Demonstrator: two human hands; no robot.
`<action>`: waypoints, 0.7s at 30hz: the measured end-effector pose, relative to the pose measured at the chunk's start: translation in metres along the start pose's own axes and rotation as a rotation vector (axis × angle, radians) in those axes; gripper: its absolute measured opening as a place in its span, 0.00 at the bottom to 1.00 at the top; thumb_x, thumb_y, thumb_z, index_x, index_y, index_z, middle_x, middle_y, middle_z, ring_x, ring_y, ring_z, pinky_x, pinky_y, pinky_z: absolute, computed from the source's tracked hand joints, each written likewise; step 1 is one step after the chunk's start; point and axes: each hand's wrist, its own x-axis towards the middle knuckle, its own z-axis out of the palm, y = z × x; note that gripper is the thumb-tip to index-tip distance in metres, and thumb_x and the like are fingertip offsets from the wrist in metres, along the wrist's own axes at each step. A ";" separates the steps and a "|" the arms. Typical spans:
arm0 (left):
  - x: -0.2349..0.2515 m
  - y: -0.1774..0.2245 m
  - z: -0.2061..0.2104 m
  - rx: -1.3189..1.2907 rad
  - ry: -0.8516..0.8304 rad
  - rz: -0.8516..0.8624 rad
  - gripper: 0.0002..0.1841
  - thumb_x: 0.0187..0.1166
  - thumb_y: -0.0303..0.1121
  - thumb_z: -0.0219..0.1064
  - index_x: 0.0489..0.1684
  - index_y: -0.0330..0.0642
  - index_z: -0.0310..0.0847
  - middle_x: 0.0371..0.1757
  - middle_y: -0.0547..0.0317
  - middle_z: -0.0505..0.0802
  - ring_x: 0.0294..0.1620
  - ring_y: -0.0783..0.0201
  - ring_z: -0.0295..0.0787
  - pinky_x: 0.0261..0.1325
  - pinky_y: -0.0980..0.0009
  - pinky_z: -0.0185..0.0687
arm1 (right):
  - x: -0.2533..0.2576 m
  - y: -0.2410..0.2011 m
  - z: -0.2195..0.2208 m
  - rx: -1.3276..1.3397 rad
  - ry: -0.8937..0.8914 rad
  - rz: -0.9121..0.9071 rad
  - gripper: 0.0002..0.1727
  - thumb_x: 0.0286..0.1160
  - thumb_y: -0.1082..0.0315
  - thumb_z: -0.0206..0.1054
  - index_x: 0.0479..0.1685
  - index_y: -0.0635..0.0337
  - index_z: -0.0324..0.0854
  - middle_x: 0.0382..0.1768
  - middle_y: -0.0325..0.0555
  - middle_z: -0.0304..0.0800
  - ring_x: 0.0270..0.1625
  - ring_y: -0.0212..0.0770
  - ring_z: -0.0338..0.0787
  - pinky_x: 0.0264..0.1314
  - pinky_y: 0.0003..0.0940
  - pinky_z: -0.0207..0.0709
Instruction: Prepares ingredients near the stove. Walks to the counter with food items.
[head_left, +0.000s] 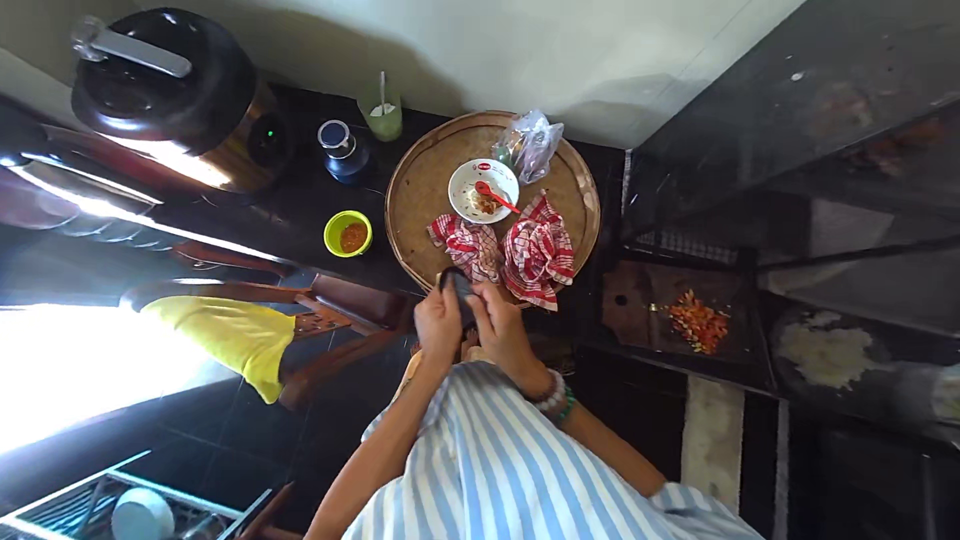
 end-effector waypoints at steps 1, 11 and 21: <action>-0.004 -0.006 -0.008 0.068 0.028 0.036 0.24 0.91 0.40 0.50 0.33 0.32 0.88 0.21 0.52 0.88 0.27 0.57 0.89 0.37 0.52 0.85 | 0.008 0.004 0.006 -0.009 0.001 0.021 0.17 0.91 0.62 0.57 0.45 0.68 0.85 0.28 0.47 0.88 0.32 0.37 0.88 0.41 0.35 0.85; -0.028 -0.047 -0.092 -0.159 0.186 -0.036 0.19 0.93 0.32 0.48 0.43 0.31 0.85 0.27 0.64 0.88 0.30 0.78 0.86 0.41 0.77 0.84 | 0.050 0.117 -0.069 -0.636 -0.082 0.308 0.39 0.68 0.79 0.74 0.84 0.50 0.71 0.74 0.80 0.70 0.65 0.86 0.79 0.57 0.81 0.76; -0.029 -0.083 -0.140 -0.225 0.194 -0.054 0.20 0.94 0.34 0.48 0.39 0.35 0.86 0.26 0.65 0.88 0.31 0.77 0.86 0.41 0.75 0.84 | 0.052 0.077 -0.095 -0.789 0.293 0.555 0.45 0.89 0.33 0.39 0.39 0.72 0.82 0.36 0.72 0.87 0.45 0.73 0.90 0.41 0.71 0.78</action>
